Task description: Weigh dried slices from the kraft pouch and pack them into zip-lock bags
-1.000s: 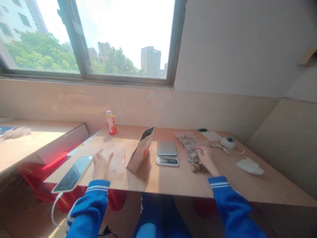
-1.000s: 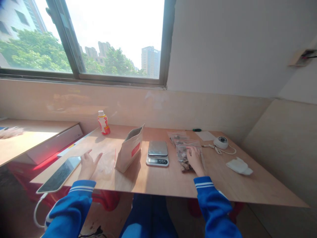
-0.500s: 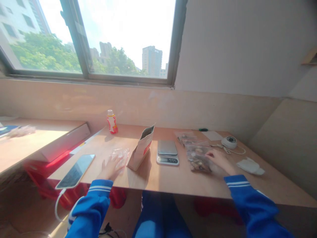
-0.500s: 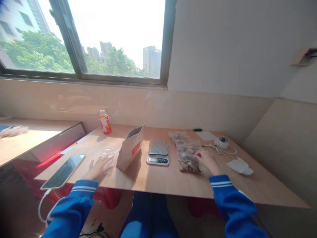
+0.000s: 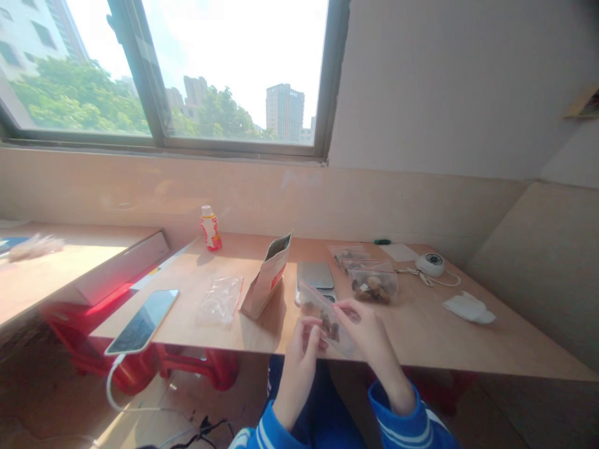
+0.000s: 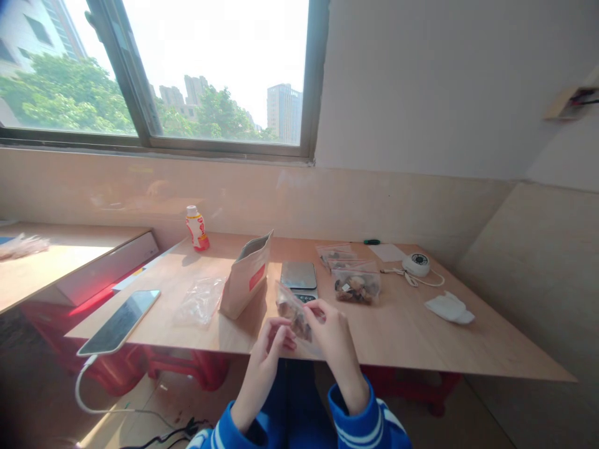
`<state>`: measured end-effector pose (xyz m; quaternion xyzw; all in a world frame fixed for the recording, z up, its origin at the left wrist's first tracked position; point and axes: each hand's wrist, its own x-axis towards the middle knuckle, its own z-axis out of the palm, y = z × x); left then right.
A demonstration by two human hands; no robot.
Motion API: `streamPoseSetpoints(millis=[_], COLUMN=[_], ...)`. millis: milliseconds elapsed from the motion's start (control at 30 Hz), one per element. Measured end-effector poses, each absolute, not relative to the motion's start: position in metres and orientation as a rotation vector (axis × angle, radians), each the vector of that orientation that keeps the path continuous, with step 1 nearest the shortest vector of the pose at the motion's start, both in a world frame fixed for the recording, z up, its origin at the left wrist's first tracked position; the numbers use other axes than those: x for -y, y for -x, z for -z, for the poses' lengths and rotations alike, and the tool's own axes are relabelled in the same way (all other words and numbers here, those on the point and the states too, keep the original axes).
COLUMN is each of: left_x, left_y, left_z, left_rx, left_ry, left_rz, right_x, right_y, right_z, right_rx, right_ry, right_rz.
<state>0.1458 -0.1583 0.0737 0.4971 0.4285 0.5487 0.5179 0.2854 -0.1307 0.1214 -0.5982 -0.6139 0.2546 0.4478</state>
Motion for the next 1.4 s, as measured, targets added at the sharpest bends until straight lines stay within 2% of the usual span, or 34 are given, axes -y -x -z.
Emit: streamPoseSetpoints(millis=[300, 700, 1033, 1400], left_x=[0.141, 0.148, 0.151, 0.149], left_y=[-0.140, -0.146, -0.149, -0.142], left_z=[-0.055, -0.060, -0.075, -0.066], left_rx=[-1.242, -1.144, -1.091, -1.196], left_ry=[-1.071, -1.147, -1.251, -1.191], left_rz=[-1.357, -1.351, -1.291, -1.273], right_x=[0.150, 0.150, 0.151, 0.152], right_y=[-0.242, -0.261, -0.261, -0.256], right_z=[-0.096, -0.081, -0.076, -0.076], right_rx=[1.474, 1.254, 1.219, 1.187], right_ry=[1.285, 1.220, 1.224, 1.214], right_rz=[-0.925, -1.161, -1.089, -1.125])
